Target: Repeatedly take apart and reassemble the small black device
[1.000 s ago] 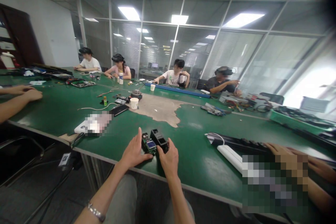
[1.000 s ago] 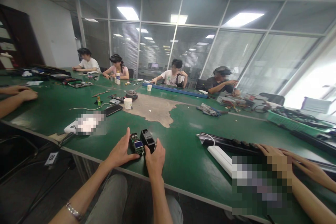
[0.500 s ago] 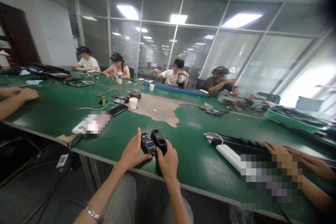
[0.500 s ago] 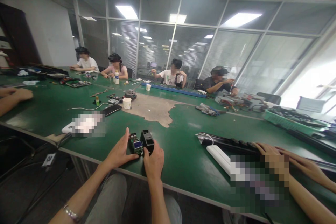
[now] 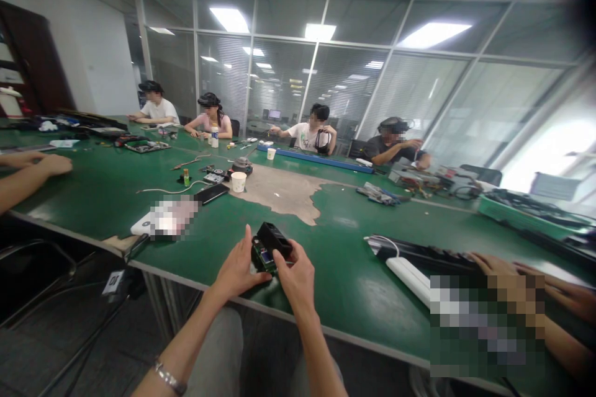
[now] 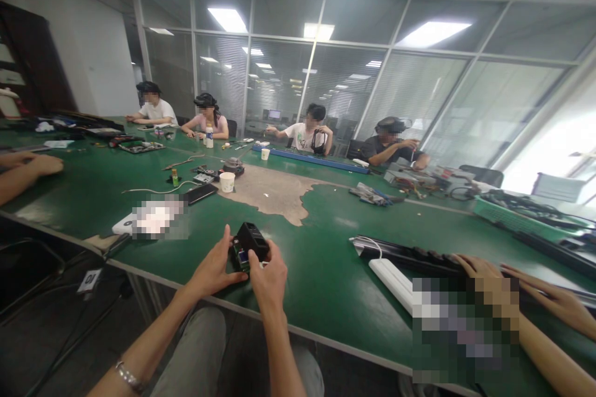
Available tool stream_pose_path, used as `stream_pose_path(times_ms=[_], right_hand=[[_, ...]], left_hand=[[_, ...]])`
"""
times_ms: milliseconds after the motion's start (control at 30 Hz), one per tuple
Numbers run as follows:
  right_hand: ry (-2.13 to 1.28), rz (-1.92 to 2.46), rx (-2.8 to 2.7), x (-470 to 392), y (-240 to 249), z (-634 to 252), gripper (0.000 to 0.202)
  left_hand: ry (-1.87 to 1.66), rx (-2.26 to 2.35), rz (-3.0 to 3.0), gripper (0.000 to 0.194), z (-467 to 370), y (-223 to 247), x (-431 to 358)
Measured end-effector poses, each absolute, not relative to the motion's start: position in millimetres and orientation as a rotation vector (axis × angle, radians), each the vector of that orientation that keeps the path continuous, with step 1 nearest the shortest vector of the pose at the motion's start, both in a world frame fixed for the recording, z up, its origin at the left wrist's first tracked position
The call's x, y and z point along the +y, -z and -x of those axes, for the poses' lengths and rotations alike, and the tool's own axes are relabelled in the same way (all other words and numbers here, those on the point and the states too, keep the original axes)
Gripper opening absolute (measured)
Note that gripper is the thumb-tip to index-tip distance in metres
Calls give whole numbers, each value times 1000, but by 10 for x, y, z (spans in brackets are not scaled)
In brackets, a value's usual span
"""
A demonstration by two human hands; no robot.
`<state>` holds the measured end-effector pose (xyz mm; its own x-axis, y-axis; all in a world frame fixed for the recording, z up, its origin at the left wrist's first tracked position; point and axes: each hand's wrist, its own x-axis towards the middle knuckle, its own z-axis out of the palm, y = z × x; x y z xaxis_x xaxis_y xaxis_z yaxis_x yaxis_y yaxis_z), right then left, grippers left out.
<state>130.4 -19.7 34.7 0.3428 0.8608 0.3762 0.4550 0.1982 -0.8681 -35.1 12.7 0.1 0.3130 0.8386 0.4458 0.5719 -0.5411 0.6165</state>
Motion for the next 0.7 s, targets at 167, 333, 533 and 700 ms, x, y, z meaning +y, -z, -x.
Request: stream_pose_path(times_ms=[167, 333, 533, 700], right_hand=[[-359, 1493, -1383, -204, -346, -1211, 49], [-221, 1566, -1492, -266, -340, -1131, 50], [-103, 1599, -1572, -319, -274, -1113, 53], [-51, 1631, -1634, -338, -316, -1091, 53]], left_hand=[[-1089, 1261, -2243, 128, 347, 9, 135], [-1094, 1254, -2256, 124, 345, 20, 146], [-1107, 1281, -2298, 117, 339, 73, 172], [-1098, 1302, -2344, 117, 347, 106, 190]])
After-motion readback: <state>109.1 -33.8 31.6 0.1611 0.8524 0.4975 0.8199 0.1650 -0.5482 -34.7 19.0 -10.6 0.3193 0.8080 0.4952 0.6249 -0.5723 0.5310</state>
